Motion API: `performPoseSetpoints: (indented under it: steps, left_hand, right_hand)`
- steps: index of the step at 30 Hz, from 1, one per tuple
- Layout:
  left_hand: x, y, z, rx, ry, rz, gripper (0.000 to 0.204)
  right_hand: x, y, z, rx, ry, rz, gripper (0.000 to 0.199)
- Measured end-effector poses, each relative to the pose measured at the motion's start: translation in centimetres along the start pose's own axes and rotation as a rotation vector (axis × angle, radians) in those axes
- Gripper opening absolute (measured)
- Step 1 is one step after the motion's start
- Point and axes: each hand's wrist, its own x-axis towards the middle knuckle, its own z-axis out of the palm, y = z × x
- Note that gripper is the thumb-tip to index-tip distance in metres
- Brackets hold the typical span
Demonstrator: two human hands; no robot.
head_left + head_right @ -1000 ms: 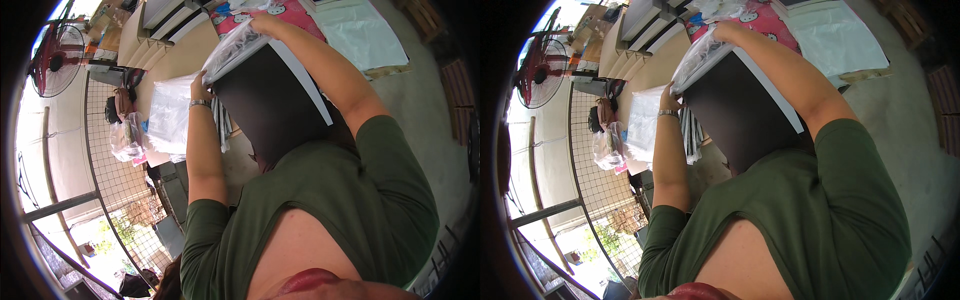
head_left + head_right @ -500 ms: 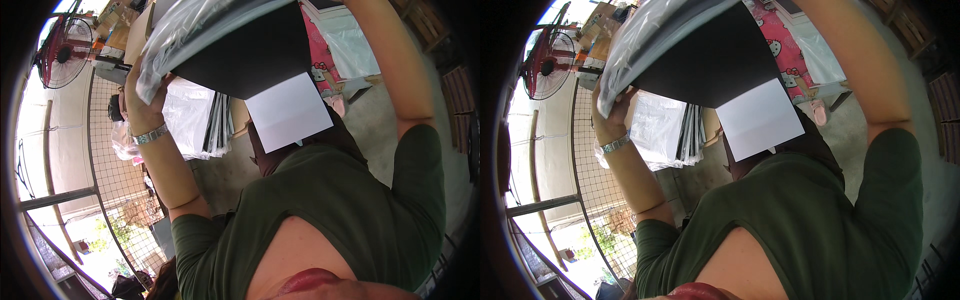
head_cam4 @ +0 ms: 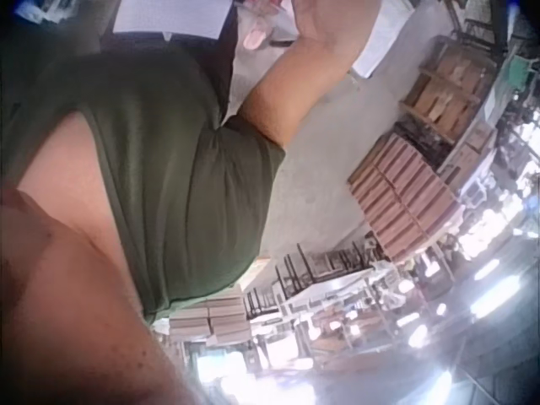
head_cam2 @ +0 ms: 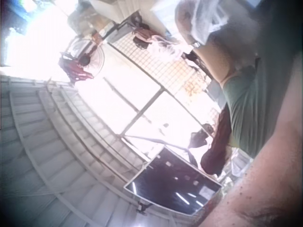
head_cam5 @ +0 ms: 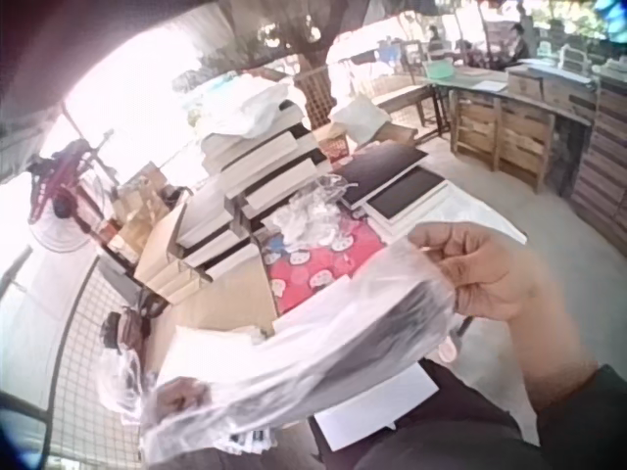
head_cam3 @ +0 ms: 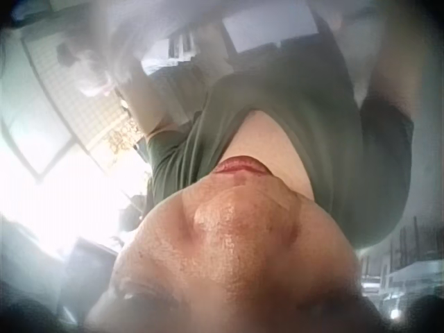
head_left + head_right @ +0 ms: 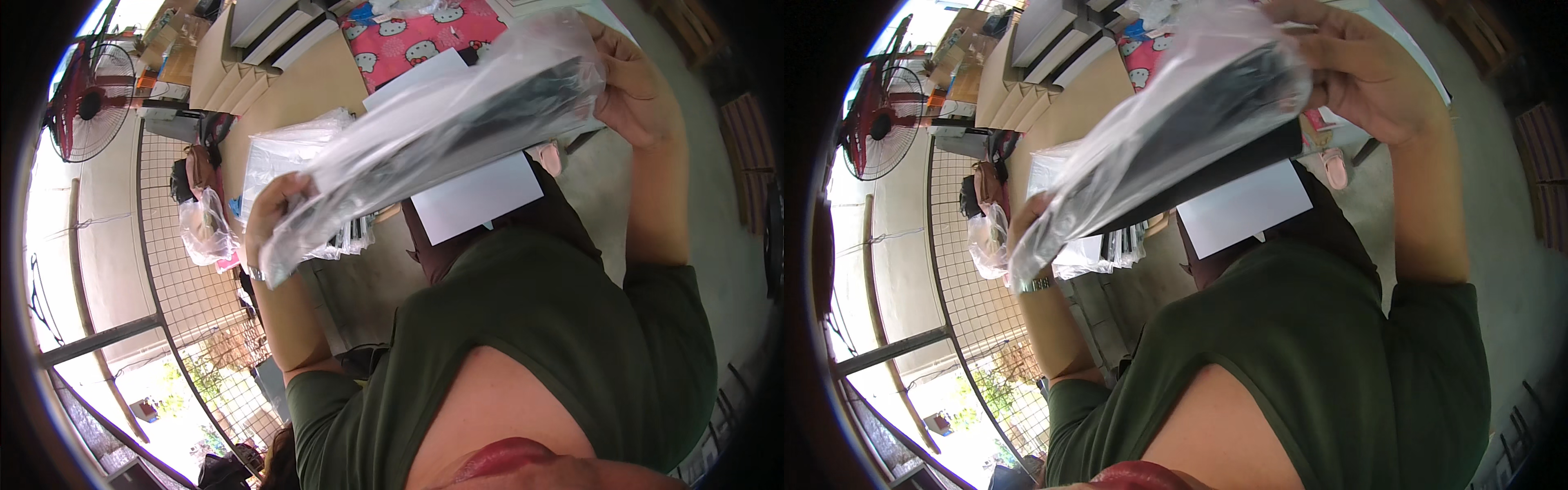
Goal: The person packages flat black and white boards into clear plastic bags by hand. They pick up a board, slide it into a bag, and set the packaged item onto a stack.
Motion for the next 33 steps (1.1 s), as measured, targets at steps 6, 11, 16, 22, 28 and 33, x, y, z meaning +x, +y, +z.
performPoseSetpoints:
  steps: [6,11,16,22,28,33]
  left_hand:
    - [4.3,-7.1,-1.1,-0.29,0.01,-0.031,0.031]
    - [12.3,-17.6,-8.6,-0.409,-0.121,-0.248,0.018]
    - [13.2,-22.8,-4.5,-0.474,0.379,-0.17,0.006]
    - [3.0,-18.8,2.6,0.456,0.489,0.806,0.032]
    - [7.2,-16.4,3.3,0.465,0.285,0.517,0.03]
    - [14.0,-20.6,0.6,0.581,0.389,0.518,0.02]
  right_hand:
    - [-2.8,6.8,-5.5,0.161,0.194,0.279,0.036]
    - [-2.2,18.1,-13.6,0.282,0.149,0.424,0.022]
    - [-2.6,19.8,-15.0,-0.193,0.253,0.488,0.033]
    - [-5.9,10.6,-3.9,-0.835,0.014,-0.159,0.052]
    - [-2.0,17.2,-7.1,-0.77,0.241,0.122,0.029]
    - [1.0,24.0,-11.9,-1.178,0.229,-0.075,0.028]
